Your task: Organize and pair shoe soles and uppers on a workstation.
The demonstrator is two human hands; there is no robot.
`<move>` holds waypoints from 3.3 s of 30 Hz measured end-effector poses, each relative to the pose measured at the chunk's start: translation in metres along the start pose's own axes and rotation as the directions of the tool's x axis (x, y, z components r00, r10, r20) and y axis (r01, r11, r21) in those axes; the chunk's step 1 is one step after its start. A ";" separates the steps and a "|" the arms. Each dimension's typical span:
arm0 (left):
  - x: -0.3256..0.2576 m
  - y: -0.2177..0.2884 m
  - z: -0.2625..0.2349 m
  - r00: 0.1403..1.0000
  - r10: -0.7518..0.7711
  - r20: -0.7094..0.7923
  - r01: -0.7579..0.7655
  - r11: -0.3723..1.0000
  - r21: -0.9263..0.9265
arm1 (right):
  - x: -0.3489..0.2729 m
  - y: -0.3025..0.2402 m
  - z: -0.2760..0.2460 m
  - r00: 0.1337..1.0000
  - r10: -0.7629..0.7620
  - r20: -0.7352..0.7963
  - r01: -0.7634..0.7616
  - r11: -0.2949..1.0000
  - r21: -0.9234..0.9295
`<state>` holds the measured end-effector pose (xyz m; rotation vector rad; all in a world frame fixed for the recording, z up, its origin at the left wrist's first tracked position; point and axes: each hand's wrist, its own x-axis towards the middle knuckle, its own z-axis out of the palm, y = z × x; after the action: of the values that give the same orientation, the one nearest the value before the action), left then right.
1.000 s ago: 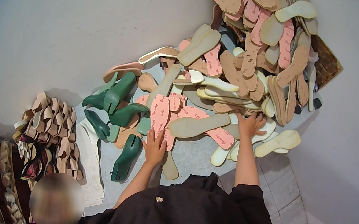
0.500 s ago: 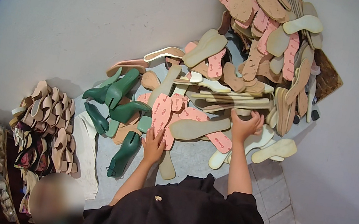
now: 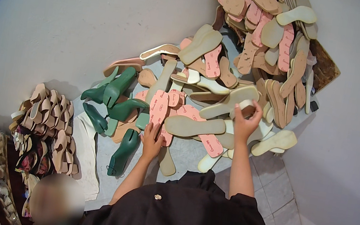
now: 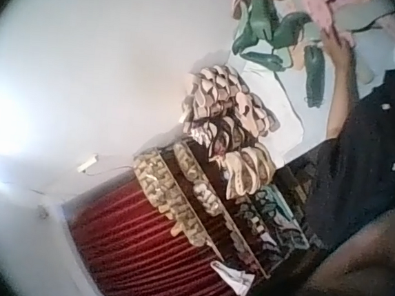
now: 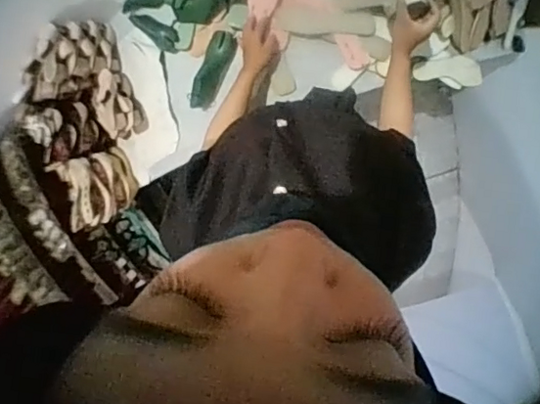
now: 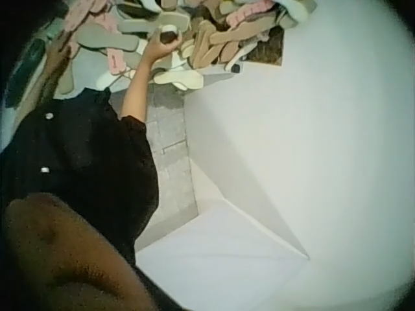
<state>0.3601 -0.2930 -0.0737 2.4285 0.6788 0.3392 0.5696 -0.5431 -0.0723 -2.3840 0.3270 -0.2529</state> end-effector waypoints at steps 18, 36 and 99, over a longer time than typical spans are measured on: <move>0.050 0.082 0.029 0.996 0.094 0.010 -0.092 0.990 -0.109 | -0.019 -0.049 -0.014 0.997 0.018 -0.075 -0.008 0.992 0.125; 0.030 0.059 -0.015 0.994 0.054 -0.093 -0.069 0.982 -0.176 | -0.082 -0.052 -0.029 0.996 -0.083 -0.033 0.089 0.954 0.286; -0.475 -0.164 -0.332 0.173 -0.327 -0.929 0.270 0.923 -0.275 | -0.613 -0.228 -0.075 0.292 -0.936 0.198 -0.033 0.198 0.980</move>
<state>-0.2289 -0.2782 0.0520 1.6512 1.6132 1.7732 0.0053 -0.2414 0.0806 -1.0562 -1.0534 0.3914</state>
